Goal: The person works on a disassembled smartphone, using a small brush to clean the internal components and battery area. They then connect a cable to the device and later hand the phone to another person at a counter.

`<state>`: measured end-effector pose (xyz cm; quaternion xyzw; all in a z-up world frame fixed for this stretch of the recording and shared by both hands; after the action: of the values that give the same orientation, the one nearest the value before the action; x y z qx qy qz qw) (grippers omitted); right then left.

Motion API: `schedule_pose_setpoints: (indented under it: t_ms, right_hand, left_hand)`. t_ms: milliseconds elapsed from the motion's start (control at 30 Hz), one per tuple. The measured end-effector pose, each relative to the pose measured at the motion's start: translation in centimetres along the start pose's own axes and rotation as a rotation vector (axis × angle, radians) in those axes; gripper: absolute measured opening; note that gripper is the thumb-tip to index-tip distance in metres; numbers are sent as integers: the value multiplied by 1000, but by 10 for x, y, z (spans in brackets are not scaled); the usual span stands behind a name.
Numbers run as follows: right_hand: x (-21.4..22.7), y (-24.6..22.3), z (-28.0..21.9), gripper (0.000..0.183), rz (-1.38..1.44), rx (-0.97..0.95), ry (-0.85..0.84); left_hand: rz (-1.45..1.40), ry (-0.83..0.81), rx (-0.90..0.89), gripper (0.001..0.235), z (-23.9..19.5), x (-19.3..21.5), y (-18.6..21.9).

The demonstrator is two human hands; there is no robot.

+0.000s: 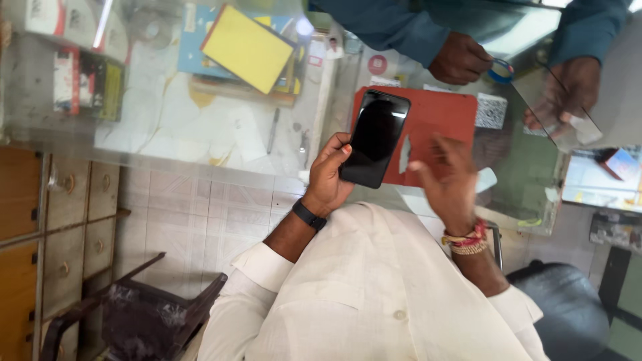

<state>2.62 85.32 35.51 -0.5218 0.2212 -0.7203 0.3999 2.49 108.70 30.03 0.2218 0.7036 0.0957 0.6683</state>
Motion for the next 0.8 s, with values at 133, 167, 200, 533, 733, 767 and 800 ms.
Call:
schedule_pose_setpoints:
  t_ms: [133,167,200,533,733,767,800]
  right_hand:
    - [-20,-34,5,109,281,-117,-192]
    - [-21,-38,6,121,289,-138,-217]
    - [-21,-42,6,124,177,-69,-172]
    - [-22,-49,-2,120,-268,65,-53]
    - [-18,-47,-2,123,-316,119,-47]
    - [-19,-45,-1,124,-296,110,-54]
    - [-18,-43,-2,125,-248,102,-67]
  left_hand:
    - [129,-66,19,16,7,-4,-15]
    - [183,-93,10,17,8,-5,-17]
    - [365,-100,-5,14,6,-6,-17]
    - [715,33,-231,22,19,-33,2]
    - [775,114,-306,19,22,-42,0]
    - [799,123,-327,18,24,-43,1]
    - [788,155,-320,18,24,-43,1]
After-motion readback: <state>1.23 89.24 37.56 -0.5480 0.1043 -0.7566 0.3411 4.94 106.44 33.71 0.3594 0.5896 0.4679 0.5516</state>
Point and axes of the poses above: each hand's wrist, its own z-axis towards the middle knuckle, its own x-axis out of the back of the hand, y = z × x, the point moved 2 cm from there along z, towards the middle knuckle, and after that the axes turned 1 degree about -x, right-handed, at the moved point
